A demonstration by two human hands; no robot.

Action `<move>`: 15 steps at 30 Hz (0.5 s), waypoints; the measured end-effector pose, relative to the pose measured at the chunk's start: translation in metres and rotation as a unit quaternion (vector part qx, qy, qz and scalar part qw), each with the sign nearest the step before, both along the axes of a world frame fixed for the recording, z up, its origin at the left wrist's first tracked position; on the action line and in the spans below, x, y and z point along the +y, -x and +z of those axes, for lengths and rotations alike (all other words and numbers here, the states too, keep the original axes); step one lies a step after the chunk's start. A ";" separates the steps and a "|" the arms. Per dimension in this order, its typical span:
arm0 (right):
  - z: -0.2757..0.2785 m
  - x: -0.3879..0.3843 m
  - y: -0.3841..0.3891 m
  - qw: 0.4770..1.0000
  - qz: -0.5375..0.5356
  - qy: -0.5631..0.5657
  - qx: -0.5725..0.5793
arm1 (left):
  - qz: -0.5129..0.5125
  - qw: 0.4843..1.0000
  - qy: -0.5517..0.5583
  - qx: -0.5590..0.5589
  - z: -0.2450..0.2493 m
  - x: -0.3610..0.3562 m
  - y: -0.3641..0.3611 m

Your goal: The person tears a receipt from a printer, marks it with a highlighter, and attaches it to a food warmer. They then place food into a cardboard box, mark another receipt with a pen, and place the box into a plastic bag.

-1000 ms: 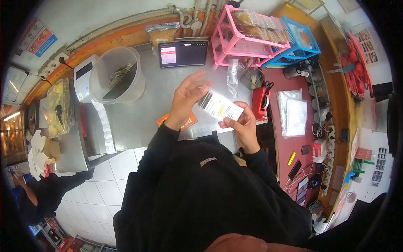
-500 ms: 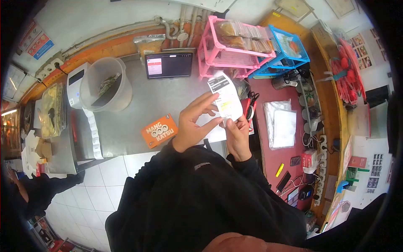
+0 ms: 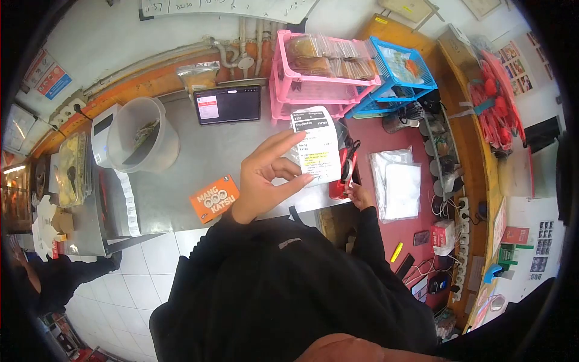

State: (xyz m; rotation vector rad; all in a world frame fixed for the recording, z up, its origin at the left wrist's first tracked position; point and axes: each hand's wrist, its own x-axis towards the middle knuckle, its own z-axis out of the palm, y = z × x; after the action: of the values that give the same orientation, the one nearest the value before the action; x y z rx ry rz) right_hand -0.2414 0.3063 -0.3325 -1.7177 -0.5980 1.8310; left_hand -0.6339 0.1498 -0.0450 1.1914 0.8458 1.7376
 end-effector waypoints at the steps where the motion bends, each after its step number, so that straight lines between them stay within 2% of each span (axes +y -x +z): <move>1: 0.000 0.004 -0.003 1.000 0.011 0.008 0.003 | 0.003 1.000 -0.001 0.002 0.000 0.000 0.000; 5: 0.009 0.002 0.010 1.000 0.009 0.005 0.006 | 0.007 1.000 -0.011 0.026 0.002 0.000 0.000; 8: 0.012 -0.004 0.022 0.999 -0.022 -0.045 -0.013 | 0.009 0.999 -0.020 0.042 0.003 -0.001 0.001; 11: 0.019 -0.027 0.033 0.982 -0.057 -0.153 -0.094 | 0.009 0.998 -0.033 0.053 0.005 -0.004 0.004; 15: 0.039 -0.076 0.029 0.969 -0.032 -0.152 -0.192 | 0.014 0.995 -0.061 0.081 0.004 -0.012 0.018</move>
State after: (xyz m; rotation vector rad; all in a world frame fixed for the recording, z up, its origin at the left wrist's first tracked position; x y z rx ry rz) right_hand -0.2703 0.2306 -0.2931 -1.8589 -0.9151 1.2853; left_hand -0.6516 0.1382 -0.0411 1.4227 0.8644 1.7527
